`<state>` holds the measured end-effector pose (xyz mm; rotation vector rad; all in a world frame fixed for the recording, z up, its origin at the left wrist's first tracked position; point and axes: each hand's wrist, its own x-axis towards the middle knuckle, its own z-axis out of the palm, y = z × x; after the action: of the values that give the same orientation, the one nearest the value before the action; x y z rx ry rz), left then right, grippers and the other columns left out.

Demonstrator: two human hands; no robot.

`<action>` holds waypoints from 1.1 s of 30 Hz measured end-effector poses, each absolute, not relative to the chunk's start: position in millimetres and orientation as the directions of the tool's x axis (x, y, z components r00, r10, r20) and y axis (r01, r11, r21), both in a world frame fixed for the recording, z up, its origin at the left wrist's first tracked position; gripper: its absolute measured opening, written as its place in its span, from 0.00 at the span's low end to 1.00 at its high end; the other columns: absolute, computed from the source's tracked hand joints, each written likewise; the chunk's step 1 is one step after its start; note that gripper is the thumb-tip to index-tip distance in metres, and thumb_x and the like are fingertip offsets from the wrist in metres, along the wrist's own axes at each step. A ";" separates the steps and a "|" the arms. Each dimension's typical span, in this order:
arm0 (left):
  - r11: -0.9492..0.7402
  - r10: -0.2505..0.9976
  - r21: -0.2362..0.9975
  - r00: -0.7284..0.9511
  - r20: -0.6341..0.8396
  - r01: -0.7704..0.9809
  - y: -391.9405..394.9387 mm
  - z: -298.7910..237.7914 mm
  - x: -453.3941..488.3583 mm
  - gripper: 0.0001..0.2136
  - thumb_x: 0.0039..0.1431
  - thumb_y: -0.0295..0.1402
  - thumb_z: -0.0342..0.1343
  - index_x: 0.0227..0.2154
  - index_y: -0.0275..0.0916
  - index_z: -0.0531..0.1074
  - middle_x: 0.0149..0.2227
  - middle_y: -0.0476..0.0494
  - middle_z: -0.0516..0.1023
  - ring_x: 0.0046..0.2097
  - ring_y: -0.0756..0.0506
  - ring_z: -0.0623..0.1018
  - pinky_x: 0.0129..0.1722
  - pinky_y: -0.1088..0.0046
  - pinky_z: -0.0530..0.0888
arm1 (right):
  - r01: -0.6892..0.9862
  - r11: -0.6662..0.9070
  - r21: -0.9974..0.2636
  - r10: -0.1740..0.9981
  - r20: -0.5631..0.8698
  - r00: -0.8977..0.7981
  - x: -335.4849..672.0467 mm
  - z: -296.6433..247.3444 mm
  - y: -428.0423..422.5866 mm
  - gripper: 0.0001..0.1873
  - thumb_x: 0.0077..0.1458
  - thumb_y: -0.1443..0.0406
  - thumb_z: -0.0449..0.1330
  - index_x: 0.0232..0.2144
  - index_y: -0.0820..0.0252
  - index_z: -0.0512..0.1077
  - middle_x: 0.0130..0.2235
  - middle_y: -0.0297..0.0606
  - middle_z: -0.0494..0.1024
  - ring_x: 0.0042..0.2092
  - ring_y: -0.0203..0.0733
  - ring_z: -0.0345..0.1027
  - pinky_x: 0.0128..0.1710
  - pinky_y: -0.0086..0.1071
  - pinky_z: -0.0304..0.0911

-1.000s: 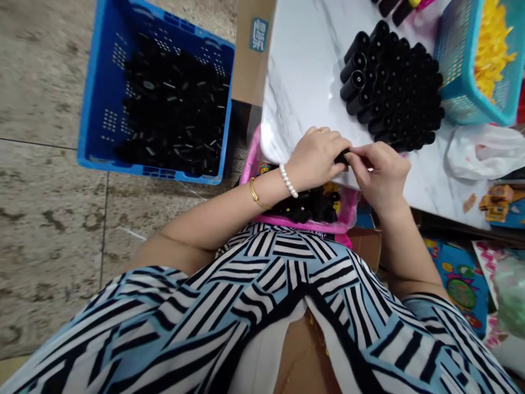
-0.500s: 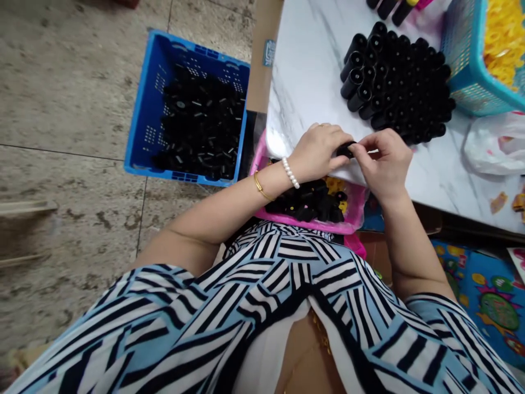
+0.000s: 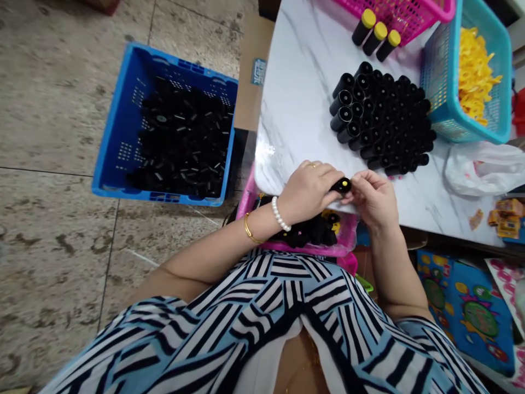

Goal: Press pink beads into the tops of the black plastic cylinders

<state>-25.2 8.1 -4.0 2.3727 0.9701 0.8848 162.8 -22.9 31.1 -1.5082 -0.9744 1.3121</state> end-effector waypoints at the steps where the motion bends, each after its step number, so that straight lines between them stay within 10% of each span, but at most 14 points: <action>1: -0.662 0.734 0.593 0.556 0.389 0.459 7.7 -2.8 -25.8 0.13 0.66 0.37 0.60 0.50 0.38 0.74 0.47 0.43 0.80 0.47 0.41 0.77 0.47 0.63 0.67 | -0.022 -0.323 -0.946 0.937 -0.323 0.133 162.6 32.3 -22.6 0.14 0.50 0.56 0.73 0.30 0.56 0.74 0.24 0.27 0.75 0.23 0.33 0.71 0.26 0.30 0.77; 33: -0.630 0.763 0.628 0.518 0.387 0.458 4.5 -2.0 -25.6 0.11 0.66 0.35 0.58 0.47 0.37 0.74 0.44 0.43 0.80 0.45 0.40 0.76 0.46 0.61 0.66 | 0.144 -0.407 -0.902 0.913 -0.407 0.035 163.1 34.9 -13.2 0.18 0.48 0.57 0.74 0.33 0.55 0.70 0.23 0.24 0.74 0.21 0.30 0.68 0.24 0.24 0.67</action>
<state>-25.6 4.5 -2.0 2.3104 0.9990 0.9080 163.1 -13.2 34.9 -1.6349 -1.0878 1.4361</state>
